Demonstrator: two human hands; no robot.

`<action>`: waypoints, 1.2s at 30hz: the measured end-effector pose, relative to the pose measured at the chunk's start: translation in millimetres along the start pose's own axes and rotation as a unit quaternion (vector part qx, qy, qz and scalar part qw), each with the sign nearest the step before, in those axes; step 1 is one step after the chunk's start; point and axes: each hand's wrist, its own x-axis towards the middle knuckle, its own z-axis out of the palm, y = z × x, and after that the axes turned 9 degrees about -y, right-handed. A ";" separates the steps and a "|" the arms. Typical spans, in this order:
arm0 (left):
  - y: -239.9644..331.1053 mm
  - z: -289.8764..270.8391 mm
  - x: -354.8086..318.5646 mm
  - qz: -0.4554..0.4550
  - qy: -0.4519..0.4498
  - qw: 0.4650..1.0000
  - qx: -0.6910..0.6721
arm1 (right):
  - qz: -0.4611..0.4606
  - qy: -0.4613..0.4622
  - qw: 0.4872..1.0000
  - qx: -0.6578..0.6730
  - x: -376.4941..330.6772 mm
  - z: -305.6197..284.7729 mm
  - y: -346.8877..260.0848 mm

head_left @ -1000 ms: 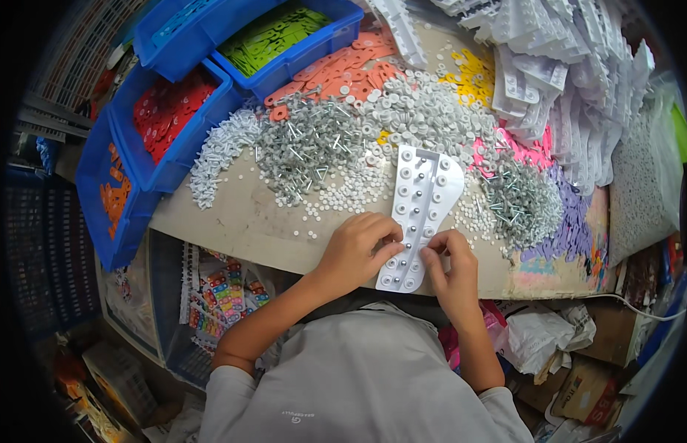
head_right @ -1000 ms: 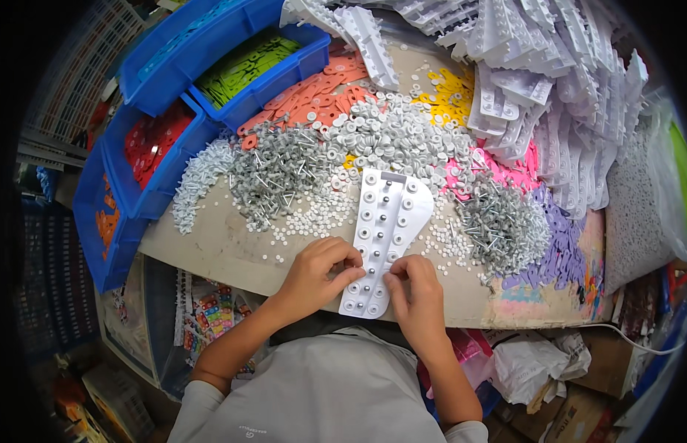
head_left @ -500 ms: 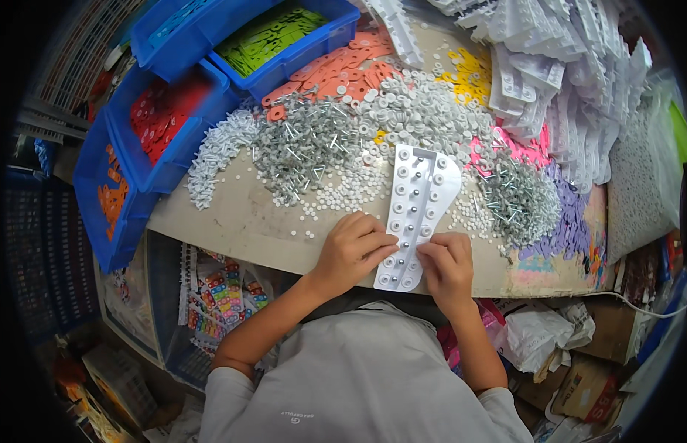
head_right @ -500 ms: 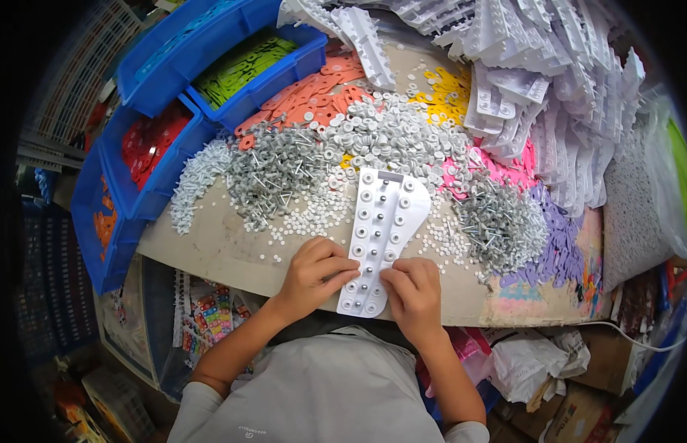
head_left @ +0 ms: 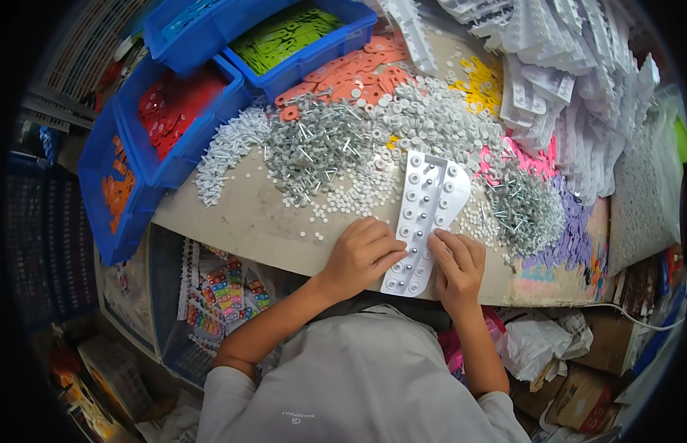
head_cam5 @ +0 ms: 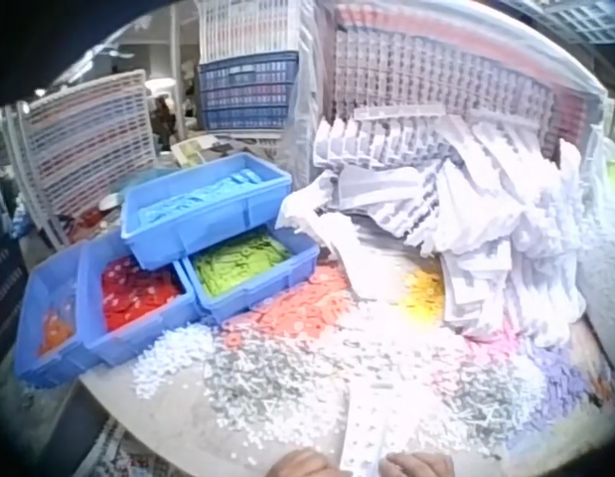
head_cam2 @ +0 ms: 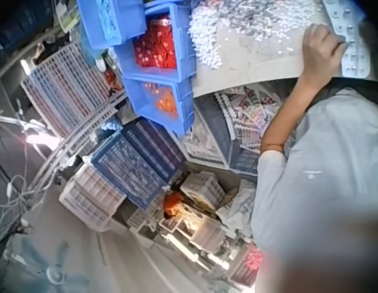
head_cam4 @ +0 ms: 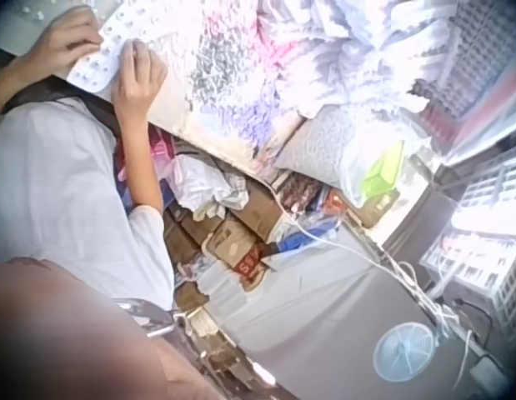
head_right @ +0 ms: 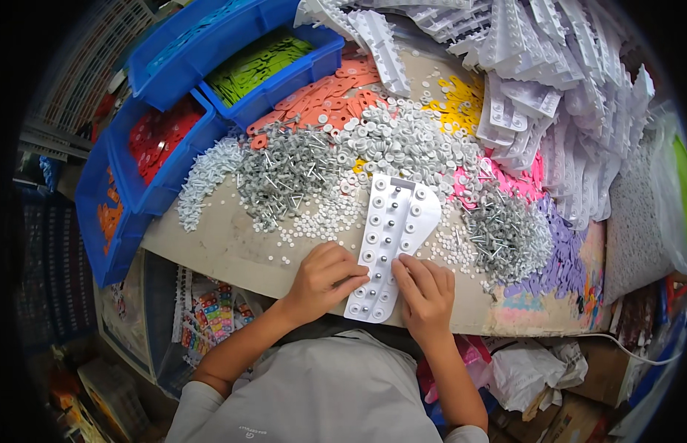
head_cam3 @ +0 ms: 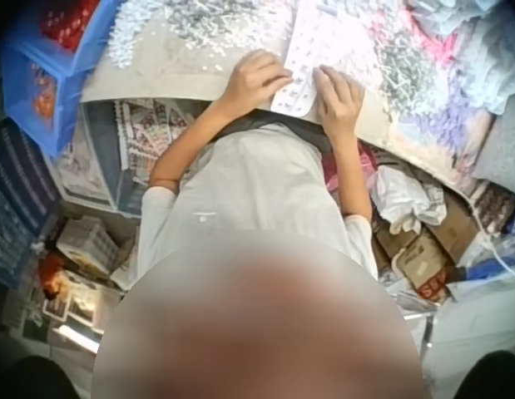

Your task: Manually assembling toy xylophones by inserting colored metal keys and plastic pins into a white base.

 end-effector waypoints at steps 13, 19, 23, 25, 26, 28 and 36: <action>-47.9 -46.9 78.3 -0.004 -0.013 0.964 0.266 | -0.017 0.016 0.999 0.040 -5.7 -2.9 8.5; -61.0 -38.0 78.1 0.006 -0.048 0.950 0.307 | 0.133 0.114 0.984 -0.025 31.2 -19.8 43.1; -61.8 -35.0 76.9 -0.001 -0.043 0.949 0.311 | 0.149 0.076 0.975 -0.144 54.5 -13.5 77.4; -65.2 -32.7 76.9 0.005 -0.038 0.944 0.327 | 0.158 0.052 0.973 -0.158 58.1 -7.5 86.9; -60.3 -33.7 77.3 0.003 -0.038 0.944 0.329 | 0.157 0.048 0.971 -0.176 59.3 -4.5 90.7; -47.3 -37.1 76.4 0.007 -0.009 0.956 0.292 | 0.155 0.043 0.968 -0.193 58.6 -3.2 92.5; 15.8 -47.5 15.1 -0.107 -0.020 0.990 -0.095 | 0.174 0.015 0.976 0.129 24.5 -36.4 21.8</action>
